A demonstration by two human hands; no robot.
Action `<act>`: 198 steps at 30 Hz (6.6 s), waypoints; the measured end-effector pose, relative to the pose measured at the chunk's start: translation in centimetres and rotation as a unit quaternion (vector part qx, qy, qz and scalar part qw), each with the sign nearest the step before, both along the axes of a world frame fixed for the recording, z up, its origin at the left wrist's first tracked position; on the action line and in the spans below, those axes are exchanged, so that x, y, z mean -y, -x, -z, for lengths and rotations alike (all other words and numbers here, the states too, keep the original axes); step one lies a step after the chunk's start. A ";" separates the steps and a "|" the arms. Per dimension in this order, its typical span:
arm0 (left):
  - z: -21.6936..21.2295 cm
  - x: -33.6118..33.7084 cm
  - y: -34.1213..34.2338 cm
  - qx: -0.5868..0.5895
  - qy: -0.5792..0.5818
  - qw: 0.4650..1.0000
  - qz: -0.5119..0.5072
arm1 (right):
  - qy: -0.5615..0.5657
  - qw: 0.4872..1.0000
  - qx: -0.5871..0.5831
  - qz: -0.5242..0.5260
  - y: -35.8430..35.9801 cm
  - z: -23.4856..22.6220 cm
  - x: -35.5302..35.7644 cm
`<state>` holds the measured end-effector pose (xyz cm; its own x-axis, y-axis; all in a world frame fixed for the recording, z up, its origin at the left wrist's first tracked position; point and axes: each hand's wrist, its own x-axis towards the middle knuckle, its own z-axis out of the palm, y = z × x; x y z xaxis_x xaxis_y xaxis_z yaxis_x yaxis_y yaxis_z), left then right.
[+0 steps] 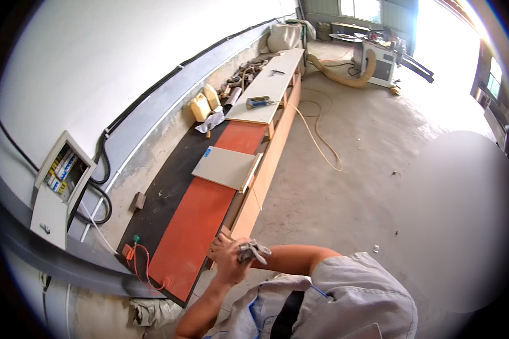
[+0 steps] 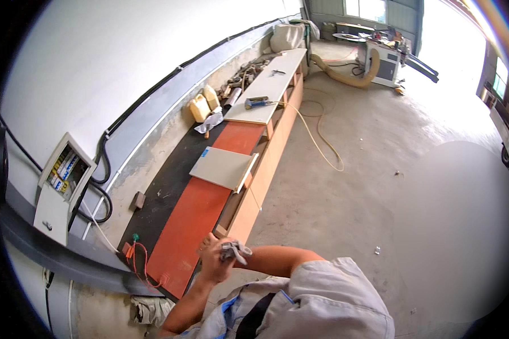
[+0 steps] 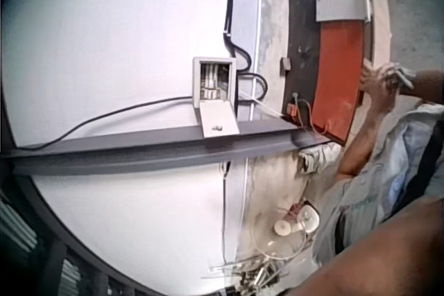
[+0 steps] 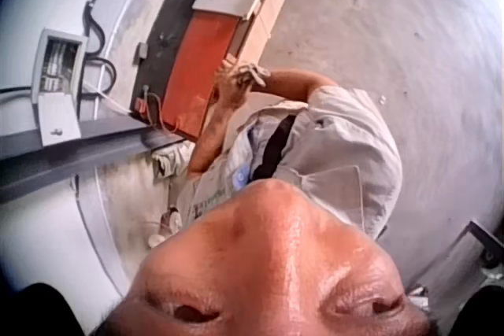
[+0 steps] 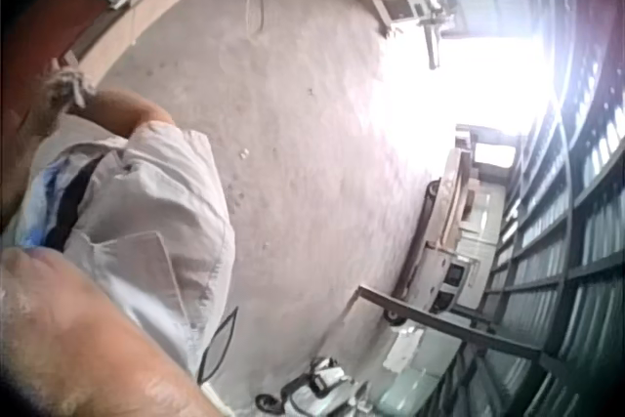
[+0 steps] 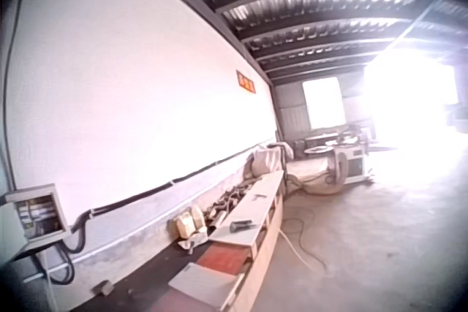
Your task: The person applies a white edge band to a rectangular board using a hot glue gun. They align the band, apply glue, and press it down, then use a cloth to smooth the surface and remove excess adhesive. The person also handles a small wooden block and a white plastic bottle during the process.
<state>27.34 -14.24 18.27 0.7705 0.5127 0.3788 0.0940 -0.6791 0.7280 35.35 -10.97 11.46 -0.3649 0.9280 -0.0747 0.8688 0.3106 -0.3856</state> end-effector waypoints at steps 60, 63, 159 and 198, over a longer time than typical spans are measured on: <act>35.1 17.0 99.2 -0.215 0.214 0.321 -0.897 | 0.185 0.877 -0.176 0.408 18.0 15.4 3.2; 38.0 10.8 99.8 -0.259 0.177 0.371 -0.874 | 0.176 0.793 -0.257 0.523 16.0 17.7 11.5; 25.7 -51.2 -27.9 -0.275 -0.035 0.919 -0.281 | 0.243 0.592 -0.353 0.683 -52.6 20.7 -16.6; -22.3 -18.5 -75.5 0.429 0.062 0.309 0.847 | 0.160 0.287 -0.221 0.918 -58.3 27.7 28.8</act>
<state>102.81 4.21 40.57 -0.3829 -0.2989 0.8741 -0.5824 0.8126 0.0228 93.63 -39.79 -16.24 0.6785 -0.4429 -0.5860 -0.7013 -0.6278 -0.3376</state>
